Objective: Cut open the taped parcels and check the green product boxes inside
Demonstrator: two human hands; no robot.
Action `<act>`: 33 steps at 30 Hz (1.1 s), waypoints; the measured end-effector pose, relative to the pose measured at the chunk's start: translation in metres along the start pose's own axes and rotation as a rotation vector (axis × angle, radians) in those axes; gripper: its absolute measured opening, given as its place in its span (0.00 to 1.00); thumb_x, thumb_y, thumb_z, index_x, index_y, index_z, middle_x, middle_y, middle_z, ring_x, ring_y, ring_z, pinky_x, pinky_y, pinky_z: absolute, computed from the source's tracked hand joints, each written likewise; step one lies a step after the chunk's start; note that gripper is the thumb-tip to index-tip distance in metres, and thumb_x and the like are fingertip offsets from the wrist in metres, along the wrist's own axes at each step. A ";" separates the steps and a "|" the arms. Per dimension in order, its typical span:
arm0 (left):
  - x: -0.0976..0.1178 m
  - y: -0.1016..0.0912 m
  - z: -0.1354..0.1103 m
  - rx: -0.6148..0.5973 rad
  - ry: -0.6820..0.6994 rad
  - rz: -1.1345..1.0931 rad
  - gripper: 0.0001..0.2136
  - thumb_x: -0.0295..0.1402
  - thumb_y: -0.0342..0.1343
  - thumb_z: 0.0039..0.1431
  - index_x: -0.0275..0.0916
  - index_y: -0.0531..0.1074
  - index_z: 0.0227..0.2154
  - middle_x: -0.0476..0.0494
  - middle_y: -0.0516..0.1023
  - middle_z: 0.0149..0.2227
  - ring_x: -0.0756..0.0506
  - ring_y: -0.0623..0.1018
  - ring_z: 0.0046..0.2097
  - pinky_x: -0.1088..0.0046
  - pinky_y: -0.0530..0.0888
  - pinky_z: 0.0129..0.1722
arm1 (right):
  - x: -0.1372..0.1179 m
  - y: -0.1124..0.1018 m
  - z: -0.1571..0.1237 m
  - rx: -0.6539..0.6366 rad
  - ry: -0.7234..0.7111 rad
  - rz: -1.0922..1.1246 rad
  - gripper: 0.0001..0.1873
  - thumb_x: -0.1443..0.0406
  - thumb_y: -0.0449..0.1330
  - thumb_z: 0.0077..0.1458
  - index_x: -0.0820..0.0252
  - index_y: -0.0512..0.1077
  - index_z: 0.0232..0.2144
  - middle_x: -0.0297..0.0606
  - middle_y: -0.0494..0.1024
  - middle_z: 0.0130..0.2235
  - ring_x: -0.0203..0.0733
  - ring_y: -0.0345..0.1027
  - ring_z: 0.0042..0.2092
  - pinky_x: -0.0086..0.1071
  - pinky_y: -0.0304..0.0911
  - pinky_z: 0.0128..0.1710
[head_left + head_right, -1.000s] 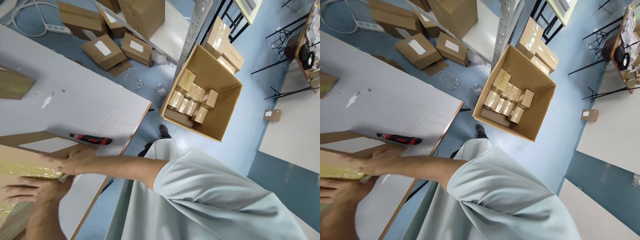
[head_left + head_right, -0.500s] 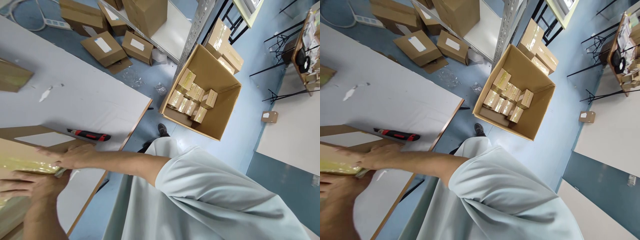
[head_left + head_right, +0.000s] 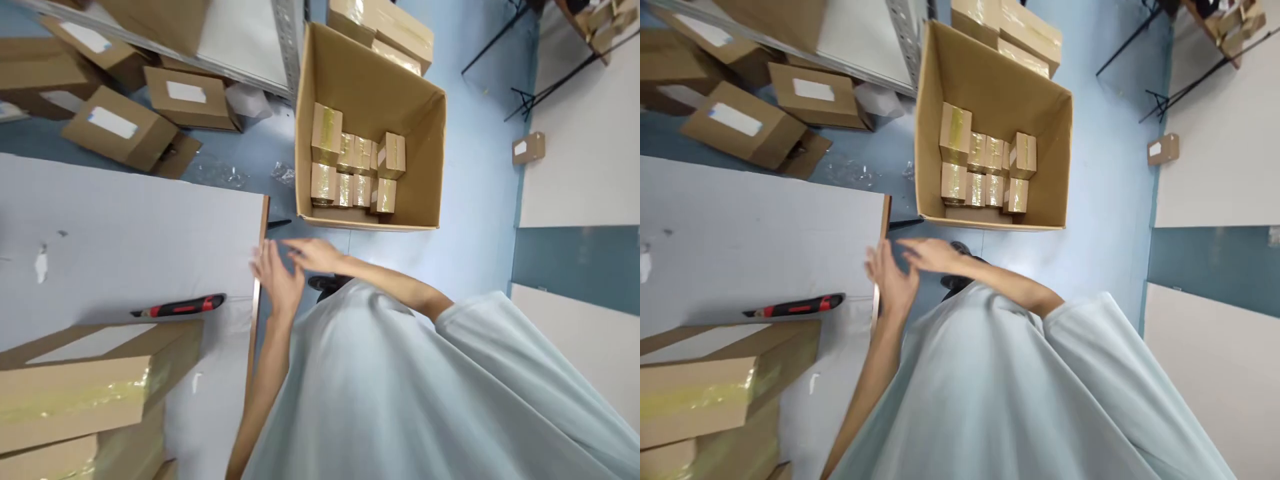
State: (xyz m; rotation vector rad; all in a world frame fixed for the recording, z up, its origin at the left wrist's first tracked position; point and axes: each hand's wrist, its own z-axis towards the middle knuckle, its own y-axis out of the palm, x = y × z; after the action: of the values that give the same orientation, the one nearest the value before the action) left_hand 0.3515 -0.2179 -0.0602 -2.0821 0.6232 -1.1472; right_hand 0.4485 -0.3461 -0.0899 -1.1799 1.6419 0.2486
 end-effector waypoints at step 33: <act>0.141 0.232 0.196 -0.416 0.215 -0.056 0.36 0.39 0.50 0.83 0.51 0.50 0.88 0.33 0.74 0.78 0.30 0.71 0.81 0.32 0.61 0.86 | 0.539 -0.187 0.296 0.125 0.501 -0.372 0.25 0.66 0.63 0.79 0.86 0.75 0.67 0.73 0.74 0.72 0.59 0.76 0.73 0.55 0.66 0.76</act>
State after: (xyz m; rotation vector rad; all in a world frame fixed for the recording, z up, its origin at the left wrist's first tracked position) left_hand 0.5711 -0.4033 -0.2330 -2.3467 0.9812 -1.3787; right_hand 0.7984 -0.5487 -0.5901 -1.5007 1.7809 -0.4112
